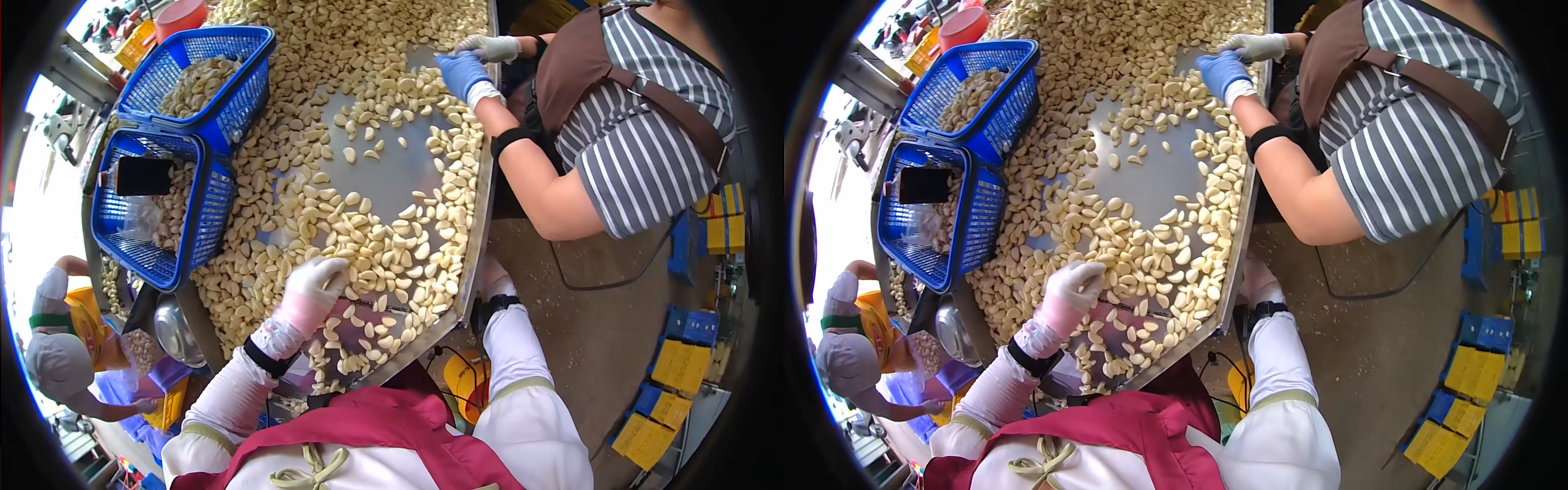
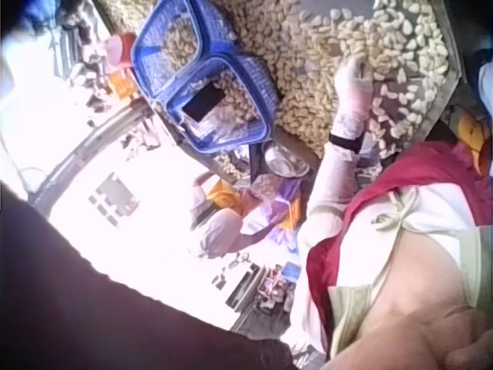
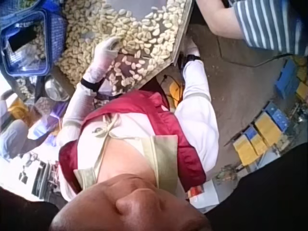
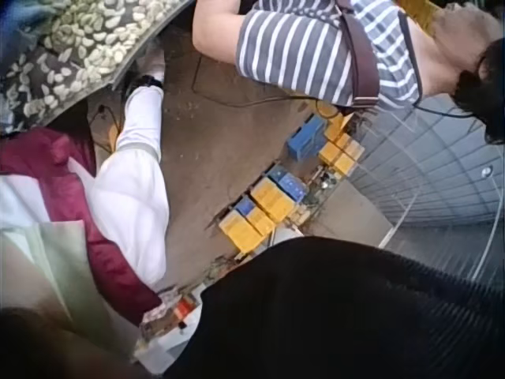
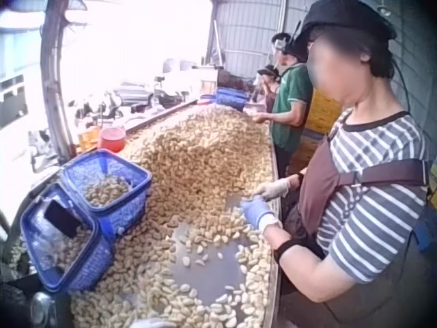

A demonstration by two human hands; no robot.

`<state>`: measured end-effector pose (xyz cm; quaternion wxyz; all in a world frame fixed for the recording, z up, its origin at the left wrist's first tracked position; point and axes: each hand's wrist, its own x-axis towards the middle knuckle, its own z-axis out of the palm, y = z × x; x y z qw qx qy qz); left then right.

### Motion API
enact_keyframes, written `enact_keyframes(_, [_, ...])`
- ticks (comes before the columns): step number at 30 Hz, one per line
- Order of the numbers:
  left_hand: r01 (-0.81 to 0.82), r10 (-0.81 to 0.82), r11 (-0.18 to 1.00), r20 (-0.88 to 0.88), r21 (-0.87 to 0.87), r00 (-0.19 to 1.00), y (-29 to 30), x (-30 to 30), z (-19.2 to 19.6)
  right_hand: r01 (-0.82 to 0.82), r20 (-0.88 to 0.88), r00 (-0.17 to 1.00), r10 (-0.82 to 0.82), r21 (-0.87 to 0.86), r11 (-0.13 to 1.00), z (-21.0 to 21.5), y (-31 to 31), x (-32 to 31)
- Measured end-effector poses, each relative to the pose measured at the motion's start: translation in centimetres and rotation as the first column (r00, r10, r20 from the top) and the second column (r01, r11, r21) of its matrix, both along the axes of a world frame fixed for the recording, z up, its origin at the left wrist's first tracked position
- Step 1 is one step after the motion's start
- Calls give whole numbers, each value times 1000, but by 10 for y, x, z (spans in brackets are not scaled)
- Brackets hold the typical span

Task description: The person sorts garlic cloves on a large metal table, picking them up and placing them into blue baskets. They work alongside other people who are also sorting garlic. The person wears gloves and an apron while performing the task.

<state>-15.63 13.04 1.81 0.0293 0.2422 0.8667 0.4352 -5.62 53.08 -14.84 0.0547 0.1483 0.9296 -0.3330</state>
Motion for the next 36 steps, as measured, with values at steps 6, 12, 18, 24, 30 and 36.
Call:
enact_keyframes(6, [-308, 273, 907, -156, -287, 949, -52, -33, -6, 339, -105, 925, -365, -206, 918, 64, -18, -49])
enact_keyframes(12, [-88, 153, 674, 22, -734, 988, -13, -35, 8, -399, 226, 907, 356, 188, 897, 262, -153, -59])
enact_keyframes(18, [41, 97, 664, 141, -747, 985, -46, 13, 19, -629, 537, 738, 409, 325, 706, 205, -252, -108])
enact_keyframes(24, [346, 19, 771, 562, -535, 827, -176, 45, 4, -827, 368, 457, 810, -160, 540, 237, -284, -79])
enact_keyframes(30, [98, 331, 550, 324, -830, 886, -159, 35, 46, -697, 723, 612, 320, 303, 650, 212, -204, -84])
enact_keyframes(36, [680, -40, 630, 860, -374, 509, -118, 75, 43, -777, 421, 341, 841, -377, 504, 206, -294, -30])
